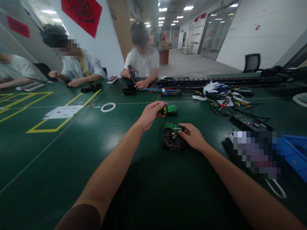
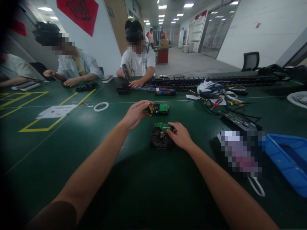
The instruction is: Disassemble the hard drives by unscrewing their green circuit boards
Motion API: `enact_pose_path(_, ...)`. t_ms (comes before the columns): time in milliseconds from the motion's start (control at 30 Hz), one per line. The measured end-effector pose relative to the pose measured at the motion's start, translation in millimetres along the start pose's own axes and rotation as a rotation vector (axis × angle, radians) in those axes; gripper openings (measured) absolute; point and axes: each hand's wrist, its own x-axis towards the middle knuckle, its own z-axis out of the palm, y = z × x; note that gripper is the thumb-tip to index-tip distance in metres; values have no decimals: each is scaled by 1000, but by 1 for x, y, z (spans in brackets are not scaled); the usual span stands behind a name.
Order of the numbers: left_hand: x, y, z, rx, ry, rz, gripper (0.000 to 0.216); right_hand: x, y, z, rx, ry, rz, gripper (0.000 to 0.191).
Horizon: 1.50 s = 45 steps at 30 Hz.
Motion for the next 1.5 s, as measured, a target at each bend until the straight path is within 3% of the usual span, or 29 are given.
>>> enact_pose_path(267,-3,4,4,-11,-26,2,22,0,-3,0,6,-5,15,44)
enact_pose_path(500,-4,5,4,-42,-55,3,20,0,-3,2,43,3,106,58)
enact_pose_path(800,-2,1,6,-46,-17,24,25,0,2,2,13,3,111,50)
enact_pose_path(1000,-2,-1,6,88,16,34,32,0,0,1,7,7,106,50)
enact_pose_path(1500,-3,6,3,95,21,-8,22,0,3,3,28,10,104,51)
